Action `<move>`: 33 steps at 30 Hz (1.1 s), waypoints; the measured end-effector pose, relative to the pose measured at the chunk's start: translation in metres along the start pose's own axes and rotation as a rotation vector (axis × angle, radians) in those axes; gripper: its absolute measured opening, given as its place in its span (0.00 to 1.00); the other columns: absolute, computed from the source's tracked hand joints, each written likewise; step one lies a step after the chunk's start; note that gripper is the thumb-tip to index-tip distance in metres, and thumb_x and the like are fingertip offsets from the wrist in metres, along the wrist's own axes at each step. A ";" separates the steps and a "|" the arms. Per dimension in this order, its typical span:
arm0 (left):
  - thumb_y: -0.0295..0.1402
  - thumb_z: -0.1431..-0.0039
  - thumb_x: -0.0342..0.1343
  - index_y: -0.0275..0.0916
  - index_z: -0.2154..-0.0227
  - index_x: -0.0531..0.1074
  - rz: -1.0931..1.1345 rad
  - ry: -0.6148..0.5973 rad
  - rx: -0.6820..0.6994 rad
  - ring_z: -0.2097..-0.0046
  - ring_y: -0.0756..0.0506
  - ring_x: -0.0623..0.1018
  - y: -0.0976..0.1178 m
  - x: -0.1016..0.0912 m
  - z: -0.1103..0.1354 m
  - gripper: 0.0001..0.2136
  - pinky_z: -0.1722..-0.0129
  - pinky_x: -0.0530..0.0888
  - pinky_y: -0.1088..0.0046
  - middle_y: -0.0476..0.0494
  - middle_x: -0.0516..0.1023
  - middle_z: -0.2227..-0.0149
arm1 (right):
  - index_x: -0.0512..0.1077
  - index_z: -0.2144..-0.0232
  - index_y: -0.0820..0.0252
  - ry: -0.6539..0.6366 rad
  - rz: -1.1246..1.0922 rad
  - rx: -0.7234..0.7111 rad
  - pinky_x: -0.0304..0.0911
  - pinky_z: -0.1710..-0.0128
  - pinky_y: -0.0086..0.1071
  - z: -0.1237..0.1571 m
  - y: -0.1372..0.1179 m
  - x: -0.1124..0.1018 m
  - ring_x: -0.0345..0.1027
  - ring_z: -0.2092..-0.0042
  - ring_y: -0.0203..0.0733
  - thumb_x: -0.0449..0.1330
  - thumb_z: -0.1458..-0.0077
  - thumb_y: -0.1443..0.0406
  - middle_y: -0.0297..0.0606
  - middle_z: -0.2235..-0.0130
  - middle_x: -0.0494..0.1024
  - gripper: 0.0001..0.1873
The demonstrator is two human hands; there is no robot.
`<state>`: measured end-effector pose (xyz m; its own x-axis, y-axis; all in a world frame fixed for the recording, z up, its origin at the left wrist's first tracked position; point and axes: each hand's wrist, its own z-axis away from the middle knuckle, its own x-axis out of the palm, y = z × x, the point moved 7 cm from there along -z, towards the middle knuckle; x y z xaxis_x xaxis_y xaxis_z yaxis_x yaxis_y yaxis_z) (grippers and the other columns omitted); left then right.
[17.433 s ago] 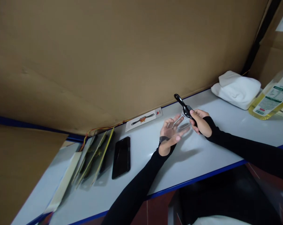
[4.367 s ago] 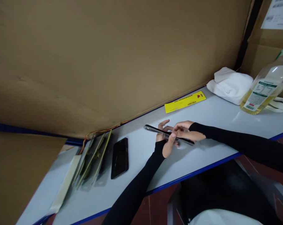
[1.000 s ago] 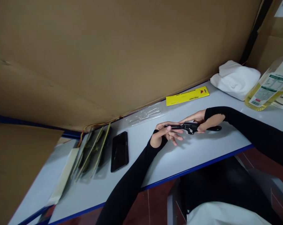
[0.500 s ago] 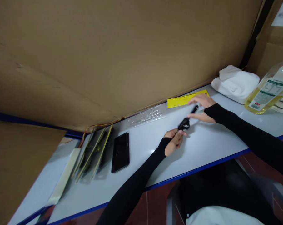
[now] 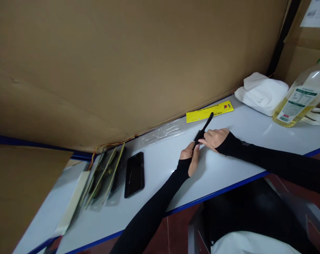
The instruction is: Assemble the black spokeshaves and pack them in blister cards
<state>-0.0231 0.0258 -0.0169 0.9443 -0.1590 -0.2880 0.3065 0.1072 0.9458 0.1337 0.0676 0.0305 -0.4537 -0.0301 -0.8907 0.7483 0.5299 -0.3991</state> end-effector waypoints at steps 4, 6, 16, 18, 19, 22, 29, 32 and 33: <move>0.49 0.33 0.59 0.41 0.57 0.79 -0.086 0.158 0.132 0.76 0.46 0.68 0.006 0.002 0.005 0.16 0.74 0.63 0.71 0.50 0.69 0.79 | 0.77 0.66 0.64 -0.038 -0.035 0.052 0.35 0.70 0.36 -0.005 0.003 0.011 0.66 0.69 0.42 0.56 0.29 0.48 0.49 0.67 0.78 0.26; 0.49 0.32 0.57 0.40 0.57 0.80 -0.116 0.185 0.154 0.75 0.45 0.70 0.007 0.005 0.007 0.17 0.74 0.65 0.71 0.49 0.71 0.78 | 0.76 0.68 0.63 -0.022 -0.047 0.045 0.36 0.70 0.35 -0.005 0.003 0.015 0.65 0.70 0.41 0.55 0.29 0.48 0.47 0.68 0.77 0.26; 0.50 0.24 0.42 0.36 0.46 0.76 -0.388 0.416 0.278 0.74 0.44 0.74 0.016 0.009 0.012 0.25 0.69 0.72 0.69 0.45 0.76 0.74 | 0.61 0.71 0.55 0.013 -0.958 0.287 0.51 0.78 0.29 0.002 0.003 0.023 0.54 0.80 0.32 0.58 0.35 0.50 0.25 0.79 0.62 0.20; 0.48 0.24 0.42 0.36 0.41 0.74 -0.438 0.443 0.298 0.75 0.44 0.75 0.019 0.012 0.014 0.25 0.69 0.72 0.69 0.45 0.77 0.73 | 0.60 0.71 0.53 -0.073 -1.256 0.393 0.46 0.84 0.28 0.003 0.000 0.032 0.46 0.85 0.30 0.60 0.37 0.48 0.20 0.81 0.56 0.20; 0.47 0.24 0.42 0.36 0.39 0.73 -0.454 0.454 0.303 0.75 0.44 0.75 0.021 0.013 0.016 0.25 0.69 0.73 0.69 0.45 0.77 0.73 | 0.61 0.70 0.53 -0.100 -1.358 0.426 0.43 0.86 0.28 0.004 -0.002 0.034 0.44 0.86 0.29 0.61 0.39 0.48 0.19 0.82 0.55 0.20; 0.45 0.23 0.42 0.35 0.38 0.73 -0.459 0.479 0.306 0.74 0.44 0.76 0.028 0.017 0.020 0.25 0.67 0.73 0.69 0.43 0.79 0.71 | 0.62 0.70 0.53 -0.092 -1.453 0.438 0.41 0.86 0.26 0.006 -0.002 0.036 0.42 0.86 0.29 0.64 0.42 0.49 0.18 0.84 0.55 0.20; 0.50 0.28 0.51 0.38 0.56 0.80 -0.222 0.468 0.300 0.74 0.45 0.72 0.021 0.009 0.010 0.20 0.72 0.68 0.71 0.46 0.74 0.75 | 0.72 0.67 0.57 0.205 -0.419 -0.054 0.49 0.72 0.30 -0.004 0.005 0.007 0.57 0.74 0.34 0.55 0.33 0.63 0.32 0.70 0.70 0.10; 0.56 0.31 0.52 0.38 0.65 0.76 0.005 0.405 0.241 0.80 0.49 0.62 0.008 0.005 0.000 0.24 0.80 0.59 0.73 0.53 0.63 0.82 | 0.78 0.60 0.57 0.265 -0.177 -0.080 0.48 0.72 0.32 -0.009 0.014 0.002 0.58 0.73 0.34 0.54 0.32 0.66 0.38 0.62 0.76 0.12; 0.58 0.31 0.52 0.39 0.66 0.75 0.072 0.384 0.221 0.82 0.50 0.60 0.005 0.005 -0.002 0.25 0.81 0.57 0.73 0.54 0.60 0.83 | 0.79 0.59 0.58 0.301 -0.170 -0.085 0.51 0.71 0.31 -0.009 0.016 -0.001 0.59 0.72 0.34 0.55 0.33 0.66 0.38 0.61 0.76 0.11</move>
<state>-0.0163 0.0271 -0.0142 0.9511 0.2214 -0.2153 0.2446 -0.1147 0.9628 0.1421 0.0842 0.0270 -0.7002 0.1206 -0.7037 0.6126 0.6077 -0.5054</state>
